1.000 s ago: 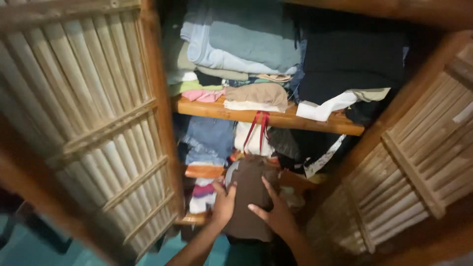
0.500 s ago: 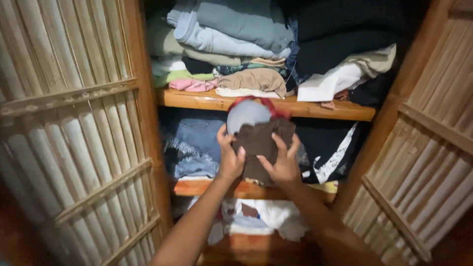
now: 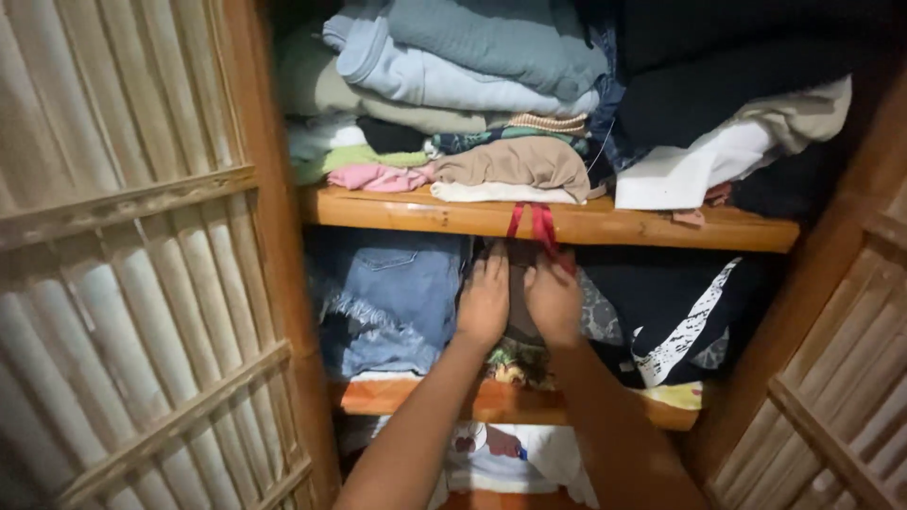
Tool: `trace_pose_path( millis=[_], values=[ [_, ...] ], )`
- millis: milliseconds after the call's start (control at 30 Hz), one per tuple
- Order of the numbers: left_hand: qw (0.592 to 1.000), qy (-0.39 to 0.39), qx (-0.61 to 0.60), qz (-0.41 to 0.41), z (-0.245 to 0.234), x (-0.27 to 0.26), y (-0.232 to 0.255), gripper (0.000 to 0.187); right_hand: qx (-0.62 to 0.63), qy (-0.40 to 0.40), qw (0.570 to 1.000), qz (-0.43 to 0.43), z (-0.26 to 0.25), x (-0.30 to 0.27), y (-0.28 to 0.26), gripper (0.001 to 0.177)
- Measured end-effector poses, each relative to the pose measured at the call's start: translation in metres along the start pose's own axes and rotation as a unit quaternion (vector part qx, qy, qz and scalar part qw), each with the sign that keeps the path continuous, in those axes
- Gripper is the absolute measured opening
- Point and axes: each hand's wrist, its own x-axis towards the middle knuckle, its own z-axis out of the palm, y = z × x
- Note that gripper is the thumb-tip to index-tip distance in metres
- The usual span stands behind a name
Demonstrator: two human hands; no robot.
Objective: The recorder is seen folding various items of clothing on a bed and placing them into a wooden wardrobe.
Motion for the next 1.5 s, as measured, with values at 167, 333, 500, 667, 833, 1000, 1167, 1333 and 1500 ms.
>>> trace_pose_path(
  millis=[167,333,500,667,833,1000,1167,1333,1500],
  values=[
    [0.984,-0.171,0.017,-0.044,0.014,0.042,-0.011,0.054,-0.026,0.059,0.979,-0.195,0.178,0.106,0.123,0.036],
    [0.972,-0.227,0.005,-0.059,0.08,0.059,-0.038,0.048,0.115,0.021,0.973,-0.198,0.145,0.072,0.11,0.04],
    [0.96,-0.27,0.046,-0.049,0.256,0.073,-0.098,0.03,0.169,-0.242,0.955,0.025,0.093,0.048,0.093,0.038],
    [0.975,-0.209,0.063,-0.039,0.233,0.044,-0.076,0.04,0.192,-0.044,0.975,-0.106,0.044,-0.012,0.077,0.051],
    [0.982,-0.14,0.113,-0.058,0.138,0.008,-0.041,0.071,0.078,-0.16,0.984,0.028,-0.064,-0.07,-0.003,0.067],
    [0.981,-0.134,-0.003,-0.143,-0.026,-0.008,0.016,0.079,0.145,-0.036,0.986,-0.069,-0.061,-0.045,0.004,0.063],
    [0.986,-0.146,-0.024,-0.078,-0.076,-0.022,0.034,0.08,-0.013,0.018,0.996,-0.083,-0.1,-0.053,-0.025,0.046],
    [0.996,-0.055,-0.067,-0.026,-0.063,-0.054,0.054,0.075,-0.085,0.138,0.976,-0.147,-0.123,-0.084,-0.037,0.036],
    [0.972,-0.137,0.171,0.08,-0.019,-0.084,0.066,0.066,-0.091,0.096,0.945,-0.298,-0.116,-0.102,-0.019,0.041]
  ],
)
